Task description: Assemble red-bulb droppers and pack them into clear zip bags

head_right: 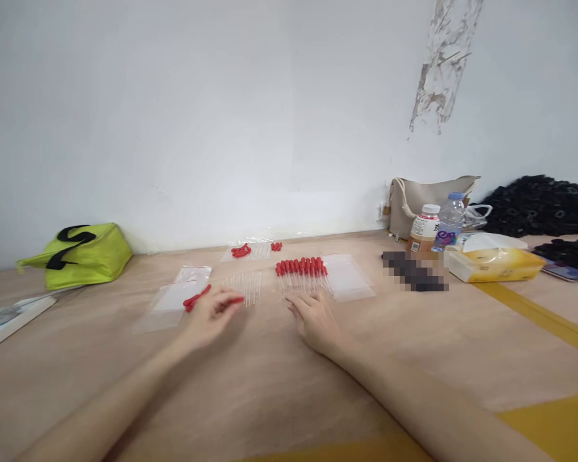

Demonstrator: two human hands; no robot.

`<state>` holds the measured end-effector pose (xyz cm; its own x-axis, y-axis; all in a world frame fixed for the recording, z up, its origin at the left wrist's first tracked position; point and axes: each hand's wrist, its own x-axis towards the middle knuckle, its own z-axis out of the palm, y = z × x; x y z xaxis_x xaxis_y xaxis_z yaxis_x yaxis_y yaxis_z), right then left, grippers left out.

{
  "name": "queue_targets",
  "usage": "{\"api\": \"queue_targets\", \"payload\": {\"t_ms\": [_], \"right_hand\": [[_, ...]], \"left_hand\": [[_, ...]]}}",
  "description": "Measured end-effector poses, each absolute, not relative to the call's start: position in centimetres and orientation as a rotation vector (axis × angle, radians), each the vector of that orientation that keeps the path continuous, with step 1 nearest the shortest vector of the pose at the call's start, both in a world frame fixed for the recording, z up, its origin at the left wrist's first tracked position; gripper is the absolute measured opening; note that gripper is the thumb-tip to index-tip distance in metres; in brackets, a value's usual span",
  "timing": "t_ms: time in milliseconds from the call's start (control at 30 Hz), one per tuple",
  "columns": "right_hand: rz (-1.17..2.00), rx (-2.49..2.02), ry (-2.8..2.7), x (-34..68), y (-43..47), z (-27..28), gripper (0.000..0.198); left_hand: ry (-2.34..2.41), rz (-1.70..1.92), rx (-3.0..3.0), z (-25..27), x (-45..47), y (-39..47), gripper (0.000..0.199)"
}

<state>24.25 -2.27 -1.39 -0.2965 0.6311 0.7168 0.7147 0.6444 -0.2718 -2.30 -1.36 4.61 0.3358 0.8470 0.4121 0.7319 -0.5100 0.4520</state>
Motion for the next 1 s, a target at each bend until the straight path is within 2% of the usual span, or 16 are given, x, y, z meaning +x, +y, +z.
{"api": "queue_targets", "payload": {"t_ms": [67, 200, 567, 1000], "right_hand": [[-0.139, -0.991, -2.057, 24.2, -2.8, -1.5, 0.026], [-0.117, -0.935, -2.112, 23.7, -3.4, -1.2, 0.021], [-0.090, -0.923, -2.165, 23.6, -3.5, -1.4, 0.018], [0.009, -0.819, -2.255, 23.7, -2.2, -1.8, 0.023]], "left_hand": [[1.343, 1.007, 2.351, 2.1, 0.8, -2.6, 0.023], [1.280, 0.917, 2.276, -0.7, 2.9, -4.0, 0.023], [1.202, 0.961, 2.169, -0.4, 2.4, -3.5, 0.026], [1.129, 0.983, 2.184, -0.4, 2.1, -3.5, 0.023]]}}
